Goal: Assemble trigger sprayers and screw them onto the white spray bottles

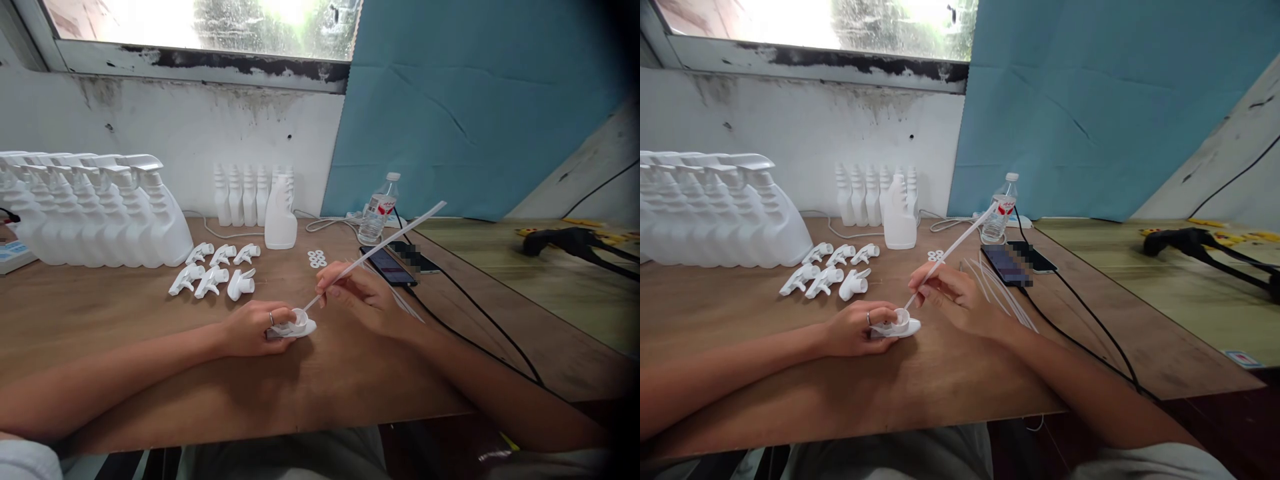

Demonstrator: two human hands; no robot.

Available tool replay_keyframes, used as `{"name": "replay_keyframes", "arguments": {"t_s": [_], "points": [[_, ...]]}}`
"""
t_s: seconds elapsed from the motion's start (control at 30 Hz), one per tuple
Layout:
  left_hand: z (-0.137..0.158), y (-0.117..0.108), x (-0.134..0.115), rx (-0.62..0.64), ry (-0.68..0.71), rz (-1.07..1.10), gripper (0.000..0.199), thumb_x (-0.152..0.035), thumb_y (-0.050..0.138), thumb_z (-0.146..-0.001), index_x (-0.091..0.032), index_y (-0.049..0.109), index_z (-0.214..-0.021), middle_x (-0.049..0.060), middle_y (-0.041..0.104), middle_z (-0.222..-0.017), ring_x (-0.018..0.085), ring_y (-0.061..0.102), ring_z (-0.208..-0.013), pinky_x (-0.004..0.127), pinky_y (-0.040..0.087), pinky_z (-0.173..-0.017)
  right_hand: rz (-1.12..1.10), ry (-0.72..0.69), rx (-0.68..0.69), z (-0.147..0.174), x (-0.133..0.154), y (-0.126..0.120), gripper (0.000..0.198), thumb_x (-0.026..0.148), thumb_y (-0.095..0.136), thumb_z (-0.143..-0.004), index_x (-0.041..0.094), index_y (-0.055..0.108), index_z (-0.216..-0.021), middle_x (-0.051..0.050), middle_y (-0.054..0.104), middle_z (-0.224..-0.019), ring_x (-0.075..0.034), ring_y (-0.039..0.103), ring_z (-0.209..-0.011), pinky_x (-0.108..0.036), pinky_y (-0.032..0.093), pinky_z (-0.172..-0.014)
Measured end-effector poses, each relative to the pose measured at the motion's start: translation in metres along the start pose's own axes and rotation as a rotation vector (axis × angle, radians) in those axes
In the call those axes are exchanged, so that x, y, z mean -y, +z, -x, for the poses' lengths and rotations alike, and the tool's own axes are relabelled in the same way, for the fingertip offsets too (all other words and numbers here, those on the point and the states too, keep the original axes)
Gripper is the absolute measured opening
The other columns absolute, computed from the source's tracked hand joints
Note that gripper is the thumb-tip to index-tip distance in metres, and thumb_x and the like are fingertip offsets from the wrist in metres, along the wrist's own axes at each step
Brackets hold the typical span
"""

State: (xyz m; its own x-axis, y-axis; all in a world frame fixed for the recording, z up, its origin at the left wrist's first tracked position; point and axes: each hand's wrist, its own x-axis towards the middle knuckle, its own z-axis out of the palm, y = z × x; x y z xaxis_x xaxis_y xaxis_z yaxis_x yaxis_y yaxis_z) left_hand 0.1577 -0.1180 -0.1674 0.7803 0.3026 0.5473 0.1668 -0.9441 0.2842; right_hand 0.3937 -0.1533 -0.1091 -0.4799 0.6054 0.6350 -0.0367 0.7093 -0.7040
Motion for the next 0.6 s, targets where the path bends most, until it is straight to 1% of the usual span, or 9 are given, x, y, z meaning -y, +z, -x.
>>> {"name": "replay_keyframes", "arguments": {"t_s": [0.1,0.23,0.33,0.4,0.43,0.5,0.6], "points": [[0.0,0.0,0.0,-0.005,0.006,0.005,0.02,-0.026,0.06,-0.083,-0.017,0.055,-0.1,0.007,0.068,-0.093,0.013,0.064,-0.074,0.02,0.048,-0.063,0.005,0.0,0.027,0.001,0.004,0.0,0.018,0.016,0.046,-0.096,0.021,0.06,-0.107,-0.005,0.054,-0.097,-0.013,0.059,-0.076,-0.032,0.05,-0.071],[0.001,0.001,0.001,0.004,-0.008,0.008,0.02,-0.027,0.059,-0.083,-0.017,0.056,-0.101,0.007,0.068,-0.093,0.013,0.064,-0.073,0.02,0.048,-0.063,0.022,0.004,0.031,-0.002,0.009,0.0,0.017,0.02,0.046,-0.096,0.02,0.061,-0.105,-0.006,0.054,-0.095,-0.013,0.058,-0.073,-0.032,0.05,-0.069],[0.0,0.001,0.0,0.007,-0.023,0.0,0.02,-0.028,0.059,-0.083,-0.017,0.056,-0.1,0.007,0.068,-0.093,0.013,0.064,-0.073,0.02,0.048,-0.063,0.11,0.046,0.01,-0.005,0.005,0.004,0.016,0.025,0.049,-0.095,0.02,0.063,-0.101,-0.007,0.056,-0.097,-0.015,0.058,-0.08,-0.031,0.051,-0.071],[0.0,0.0,0.0,0.004,-0.027,-0.005,0.02,-0.027,0.058,-0.082,-0.018,0.057,-0.099,0.006,0.068,-0.093,0.013,0.064,-0.074,0.02,0.048,-0.063,0.185,0.088,0.031,-0.007,-0.001,0.007,0.015,0.028,0.053,-0.093,0.019,0.065,-0.096,-0.007,0.057,-0.094,-0.016,0.058,-0.084,-0.03,0.05,-0.072],[0.0,0.0,-0.001,0.004,-0.027,-0.005,0.019,-0.027,0.058,-0.082,-0.018,0.057,-0.099,0.006,0.068,-0.092,0.013,0.064,-0.074,0.02,0.048,-0.063,0.214,0.116,0.056,-0.007,-0.005,0.009,0.016,0.029,0.054,-0.093,0.018,0.065,-0.092,-0.006,0.058,-0.092,-0.015,0.057,-0.083,-0.028,0.05,-0.07],[0.0,0.0,-0.001,0.01,-0.025,0.0,0.018,-0.027,0.058,-0.082,-0.018,0.056,-0.097,0.006,0.068,-0.092,0.013,0.064,-0.074,0.02,0.048,-0.063,0.247,0.181,0.107,-0.007,-0.014,0.014,0.019,0.031,0.056,-0.091,0.017,0.064,-0.082,-0.004,0.058,-0.084,-0.013,0.055,-0.074,-0.026,0.047,-0.065],[0.0,0.0,-0.001,0.014,-0.027,0.006,0.018,-0.027,0.059,-0.082,-0.018,0.056,-0.098,0.006,0.069,-0.093,0.013,0.064,-0.074,0.021,0.047,-0.064,0.267,0.226,0.122,-0.005,-0.021,0.018,0.02,0.028,0.058,-0.089,0.016,0.058,-0.074,-0.001,0.056,-0.074,-0.012,0.052,-0.067,-0.024,0.042,-0.06]]}}
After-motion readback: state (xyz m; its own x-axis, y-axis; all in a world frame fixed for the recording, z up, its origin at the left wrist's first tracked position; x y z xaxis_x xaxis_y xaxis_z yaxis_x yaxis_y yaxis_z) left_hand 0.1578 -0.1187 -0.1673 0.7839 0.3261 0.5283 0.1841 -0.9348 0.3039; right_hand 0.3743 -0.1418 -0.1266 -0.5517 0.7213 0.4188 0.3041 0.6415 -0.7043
